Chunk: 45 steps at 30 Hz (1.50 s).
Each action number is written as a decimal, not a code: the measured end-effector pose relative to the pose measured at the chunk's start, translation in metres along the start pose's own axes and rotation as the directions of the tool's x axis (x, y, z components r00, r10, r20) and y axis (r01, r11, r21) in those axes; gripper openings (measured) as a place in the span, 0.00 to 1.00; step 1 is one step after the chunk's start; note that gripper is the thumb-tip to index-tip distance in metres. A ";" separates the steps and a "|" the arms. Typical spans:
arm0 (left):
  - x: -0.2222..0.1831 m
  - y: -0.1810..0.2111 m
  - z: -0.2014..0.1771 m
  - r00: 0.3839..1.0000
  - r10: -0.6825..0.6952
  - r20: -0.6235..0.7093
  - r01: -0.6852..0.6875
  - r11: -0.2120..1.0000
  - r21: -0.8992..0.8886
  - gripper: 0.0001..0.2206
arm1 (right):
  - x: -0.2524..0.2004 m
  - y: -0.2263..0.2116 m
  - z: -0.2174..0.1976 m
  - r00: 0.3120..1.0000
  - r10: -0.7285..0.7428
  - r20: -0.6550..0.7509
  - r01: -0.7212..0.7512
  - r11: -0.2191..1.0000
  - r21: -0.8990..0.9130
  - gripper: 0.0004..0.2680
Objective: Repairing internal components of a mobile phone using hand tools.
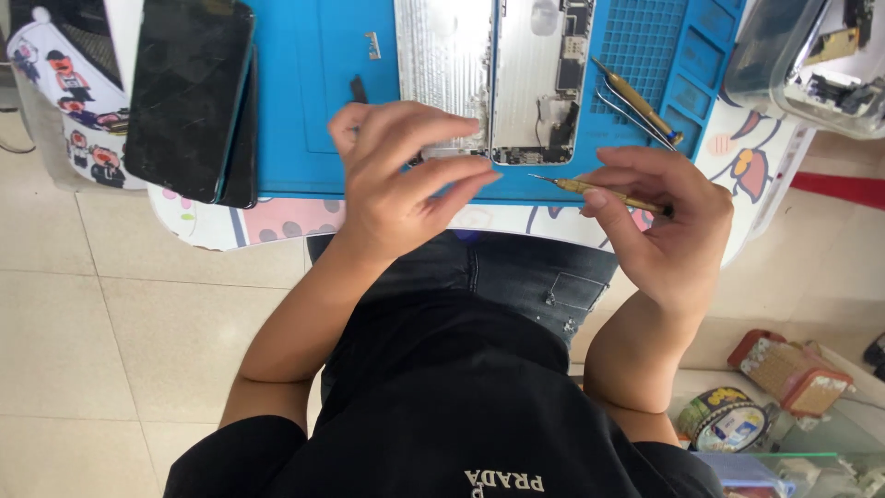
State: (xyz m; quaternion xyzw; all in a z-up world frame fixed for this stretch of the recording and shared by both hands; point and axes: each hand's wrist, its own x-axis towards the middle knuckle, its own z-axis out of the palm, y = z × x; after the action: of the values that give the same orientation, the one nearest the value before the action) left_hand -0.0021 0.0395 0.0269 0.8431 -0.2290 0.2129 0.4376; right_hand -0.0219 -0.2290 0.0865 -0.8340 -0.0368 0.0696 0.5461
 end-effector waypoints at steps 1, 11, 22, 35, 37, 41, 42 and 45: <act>0.001 -0.010 -0.009 1.000 -0.003 -0.010 0.003 1.000 0.015 0.08 | 0.002 0.000 0.004 1.000 -0.013 0.013 0.013 1.000 0.004 0.10; 0.016 -0.063 -0.055 0.992 -0.110 -0.062 0.126 0.902 0.414 0.05 | 0.004 0.004 0.026 0.997 -0.075 0.020 0.073 0.994 0.085 0.10; 0.002 -0.079 -0.041 0.988 -0.146 -0.053 0.153 0.849 0.505 0.05 | 0.004 0.005 0.028 0.998 -0.066 -0.002 0.066 0.996 0.052 0.10; 0.016 -0.054 -0.052 0.983 -0.150 -0.102 0.179 0.897 0.404 0.13 | 0.008 0.037 0.024 0.970 0.118 -0.215 -0.076 0.978 0.194 0.06; 0.012 -0.042 -0.041 0.983 -0.149 -0.106 0.178 0.911 0.372 0.13 | 0.011 0.036 0.024 0.953 0.144 -0.268 -0.087 0.973 0.215 0.08; 0.002 -0.007 0.009 0.991 -0.083 0.100 0.061 0.977 0.205 0.13 | 0.011 0.048 0.017 0.972 0.018 -0.233 0.051 0.956 0.289 0.05; -0.001 0.002 0.021 0.986 -0.051 0.161 0.025 0.987 0.161 0.14 | 0.010 0.055 0.016 0.963 -0.006 -0.268 0.069 0.972 0.226 0.07; 0.003 0.020 0.030 0.952 -0.064 0.301 0.034 0.994 0.105 0.18 | 0.010 0.078 0.016 0.948 -0.049 -0.313 0.165 0.920 0.355 0.06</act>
State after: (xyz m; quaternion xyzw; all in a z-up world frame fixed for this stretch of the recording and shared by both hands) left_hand -0.0067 0.0035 0.0254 0.8916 -0.2618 0.0811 0.3604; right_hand -0.0156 -0.2443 0.0081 -0.7111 0.0140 -0.0814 0.6982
